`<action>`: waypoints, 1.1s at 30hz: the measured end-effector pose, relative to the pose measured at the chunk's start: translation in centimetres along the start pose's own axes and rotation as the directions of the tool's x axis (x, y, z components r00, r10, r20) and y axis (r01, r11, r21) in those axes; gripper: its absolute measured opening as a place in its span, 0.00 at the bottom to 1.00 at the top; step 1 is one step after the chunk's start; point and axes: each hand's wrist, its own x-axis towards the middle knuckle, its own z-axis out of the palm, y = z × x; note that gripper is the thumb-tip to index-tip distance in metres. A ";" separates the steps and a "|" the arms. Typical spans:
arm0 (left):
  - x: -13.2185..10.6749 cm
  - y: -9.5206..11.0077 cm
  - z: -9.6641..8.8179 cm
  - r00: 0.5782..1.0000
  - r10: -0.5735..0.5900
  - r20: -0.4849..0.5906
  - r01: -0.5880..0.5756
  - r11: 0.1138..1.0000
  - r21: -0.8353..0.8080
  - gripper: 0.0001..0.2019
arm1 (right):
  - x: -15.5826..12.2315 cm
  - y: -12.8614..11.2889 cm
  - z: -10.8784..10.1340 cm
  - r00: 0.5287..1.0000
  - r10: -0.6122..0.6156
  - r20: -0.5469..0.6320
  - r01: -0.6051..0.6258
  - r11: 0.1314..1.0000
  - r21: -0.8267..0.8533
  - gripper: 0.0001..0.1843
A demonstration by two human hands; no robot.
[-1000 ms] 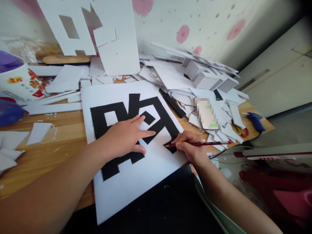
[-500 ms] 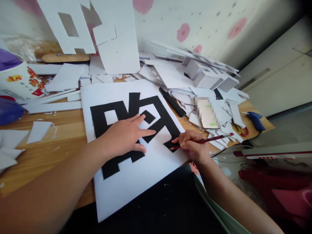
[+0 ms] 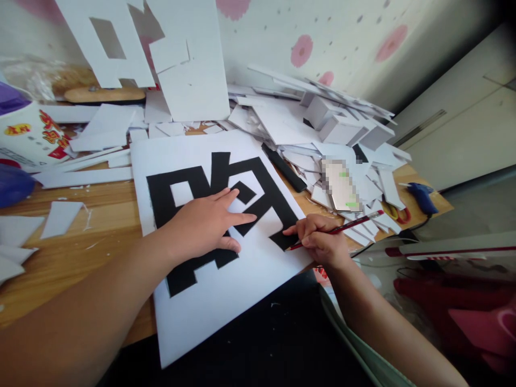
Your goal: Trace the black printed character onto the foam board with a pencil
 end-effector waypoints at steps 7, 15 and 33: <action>0.1 0.0 0.0 1.000 -0.012 0.013 0.012 1.000 -0.013 0.33 | -0.1 -0.1 -0.1 1.000 -0.006 0.012 0.006 1.000 0.019 0.08; 0.1 0.0 0.0 1.000 -0.009 0.006 0.009 1.000 0.003 0.33 | -0.9 -0.1 -0.4 0.996 -0.062 -0.064 0.064 0.998 0.027 0.08; 0.1 -0.2 0.2 1.000 -0.013 0.000 0.013 1.000 -0.025 0.33 | -4.3 1.1 -1.0 0.984 -0.179 -0.012 0.154 0.876 -0.457 0.12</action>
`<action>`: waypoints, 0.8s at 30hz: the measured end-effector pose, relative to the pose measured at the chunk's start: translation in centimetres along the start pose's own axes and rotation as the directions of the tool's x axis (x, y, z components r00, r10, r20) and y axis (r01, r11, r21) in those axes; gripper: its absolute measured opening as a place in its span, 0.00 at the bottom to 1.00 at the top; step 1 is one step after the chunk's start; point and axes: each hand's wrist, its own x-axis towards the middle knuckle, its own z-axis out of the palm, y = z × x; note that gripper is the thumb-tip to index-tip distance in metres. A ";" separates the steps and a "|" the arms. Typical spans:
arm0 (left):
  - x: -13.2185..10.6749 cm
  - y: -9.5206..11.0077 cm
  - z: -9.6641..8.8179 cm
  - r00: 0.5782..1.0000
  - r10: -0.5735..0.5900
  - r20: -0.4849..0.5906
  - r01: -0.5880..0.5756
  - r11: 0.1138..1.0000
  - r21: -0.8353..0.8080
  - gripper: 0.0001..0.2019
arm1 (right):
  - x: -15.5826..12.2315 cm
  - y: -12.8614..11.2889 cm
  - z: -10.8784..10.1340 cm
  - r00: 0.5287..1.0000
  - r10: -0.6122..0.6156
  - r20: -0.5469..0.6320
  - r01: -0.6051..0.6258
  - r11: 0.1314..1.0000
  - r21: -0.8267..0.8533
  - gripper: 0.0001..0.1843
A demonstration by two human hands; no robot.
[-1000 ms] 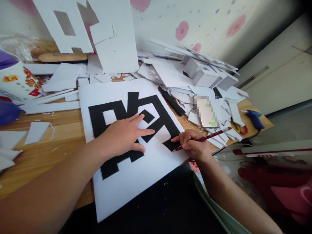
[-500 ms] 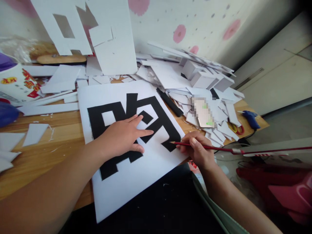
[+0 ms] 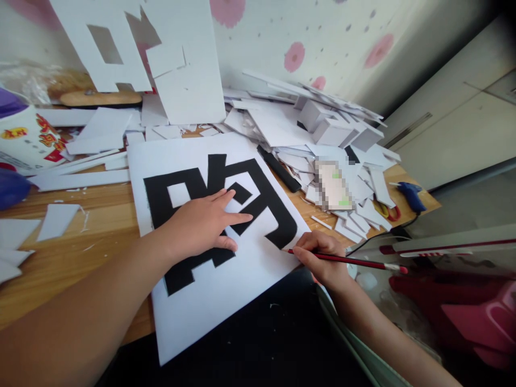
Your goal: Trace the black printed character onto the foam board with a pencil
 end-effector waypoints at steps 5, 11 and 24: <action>0.0 0.1 -0.1 1.000 -0.005 -0.004 0.005 1.000 0.006 0.33 | 0.1 -0.4 0.0 1.000 0.011 0.009 -0.010 0.997 -0.075 0.12; 0.1 0.0 0.1 1.000 -0.005 -0.003 0.005 1.000 0.005 0.32 | 0.3 -0.4 0.2 0.998 0.025 -0.051 -0.030 0.994 -0.101 0.13; 0.1 0.1 -0.1 1.000 -0.015 0.002 0.015 1.000 0.021 0.33 | 1.0 -0.6 -0.5 0.992 0.057 -0.110 -0.074 0.985 -0.156 0.13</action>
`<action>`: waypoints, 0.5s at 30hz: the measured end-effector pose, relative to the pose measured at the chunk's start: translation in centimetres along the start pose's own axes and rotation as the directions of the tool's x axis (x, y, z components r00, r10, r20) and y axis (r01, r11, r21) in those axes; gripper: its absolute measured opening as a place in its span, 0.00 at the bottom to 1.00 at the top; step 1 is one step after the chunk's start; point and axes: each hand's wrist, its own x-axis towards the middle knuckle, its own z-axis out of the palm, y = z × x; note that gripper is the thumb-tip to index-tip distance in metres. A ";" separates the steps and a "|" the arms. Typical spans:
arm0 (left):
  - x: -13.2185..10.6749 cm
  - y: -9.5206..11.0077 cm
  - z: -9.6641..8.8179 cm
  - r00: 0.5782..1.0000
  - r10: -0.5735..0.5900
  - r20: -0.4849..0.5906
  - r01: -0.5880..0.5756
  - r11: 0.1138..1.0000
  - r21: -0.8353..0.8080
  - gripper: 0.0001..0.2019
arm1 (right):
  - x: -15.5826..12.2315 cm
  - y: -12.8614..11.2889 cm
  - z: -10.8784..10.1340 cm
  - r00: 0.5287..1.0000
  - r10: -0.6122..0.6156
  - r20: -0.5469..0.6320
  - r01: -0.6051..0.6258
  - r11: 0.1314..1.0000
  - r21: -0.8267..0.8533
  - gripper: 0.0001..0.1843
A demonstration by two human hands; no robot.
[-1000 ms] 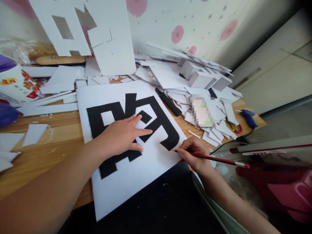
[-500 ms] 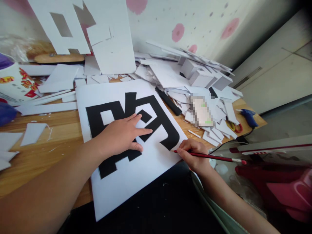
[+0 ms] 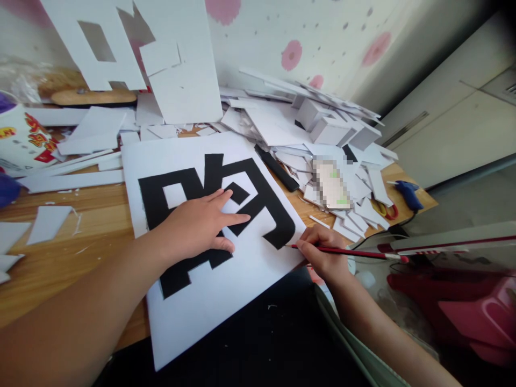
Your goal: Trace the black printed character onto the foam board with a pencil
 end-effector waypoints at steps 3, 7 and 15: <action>0.0 0.1 -0.2 1.000 0.000 0.000 0.000 1.000 -0.003 0.33 | 0.0 0.2 -0.1 0.999 0.031 -0.045 -0.031 1.000 0.002 0.13; 0.0 0.1 -0.3 1.000 -0.005 0.002 0.005 1.000 -0.030 0.32 | 0.1 0.3 -0.2 0.992 0.067 -0.103 -0.070 0.997 -0.025 0.13; -0.1 0.1 -0.3 1.000 -0.008 0.001 0.008 0.997 -0.073 0.31 | 0.4 0.3 -0.3 0.990 0.068 -0.121 -0.074 0.996 -0.042 0.13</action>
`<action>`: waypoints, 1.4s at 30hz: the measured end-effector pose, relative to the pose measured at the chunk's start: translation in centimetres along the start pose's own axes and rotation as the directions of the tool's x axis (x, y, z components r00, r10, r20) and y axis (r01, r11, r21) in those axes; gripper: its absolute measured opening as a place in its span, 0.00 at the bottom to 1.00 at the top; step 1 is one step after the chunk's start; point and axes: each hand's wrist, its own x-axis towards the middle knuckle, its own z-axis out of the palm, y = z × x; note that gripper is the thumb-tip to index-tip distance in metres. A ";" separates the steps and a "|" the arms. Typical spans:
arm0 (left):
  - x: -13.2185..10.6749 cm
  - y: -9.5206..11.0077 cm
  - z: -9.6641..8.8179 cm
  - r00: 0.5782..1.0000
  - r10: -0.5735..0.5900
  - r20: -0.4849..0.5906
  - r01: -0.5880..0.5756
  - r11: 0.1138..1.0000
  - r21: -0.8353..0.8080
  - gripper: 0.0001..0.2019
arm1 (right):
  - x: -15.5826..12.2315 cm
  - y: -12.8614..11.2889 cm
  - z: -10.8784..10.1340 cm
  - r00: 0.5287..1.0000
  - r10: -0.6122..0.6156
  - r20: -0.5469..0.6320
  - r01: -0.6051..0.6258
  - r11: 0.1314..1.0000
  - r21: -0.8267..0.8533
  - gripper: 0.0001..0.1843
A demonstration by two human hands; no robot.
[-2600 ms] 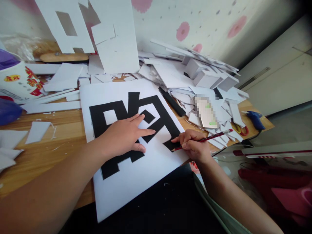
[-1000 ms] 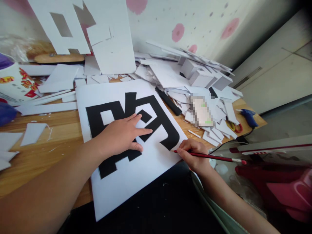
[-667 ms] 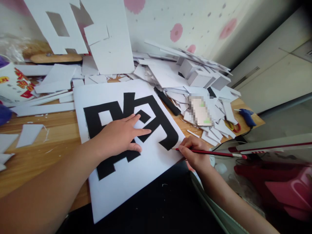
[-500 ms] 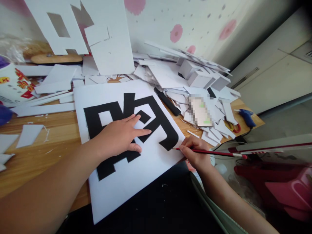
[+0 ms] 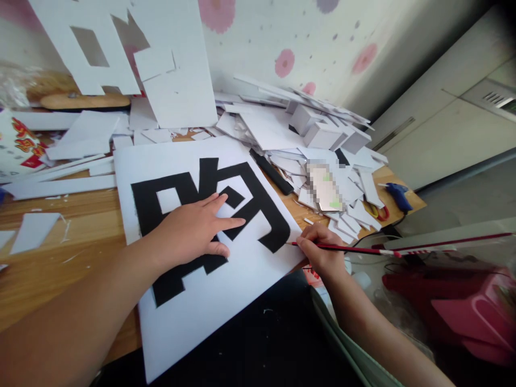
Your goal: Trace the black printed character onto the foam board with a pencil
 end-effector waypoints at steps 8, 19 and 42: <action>0.0 -0.1 0.1 1.000 0.019 -0.019 -0.018 1.000 0.024 0.31 | 0.4 0.5 -0.1 0.999 -0.008 -0.039 0.010 0.999 0.045 0.13; -0.1 0.1 -0.1 1.000 0.002 -0.006 -0.002 1.000 0.008 0.31 | 1.0 0.5 -0.2 0.996 0.051 -0.069 -0.046 0.996 0.073 0.13; -0.1 0.0 0.0 1.000 0.018 -0.025 -0.018 1.000 0.023 0.30 | 1.9 -0.4 0.2 0.965 0.193 -0.177 -0.196 0.981 0.001 0.12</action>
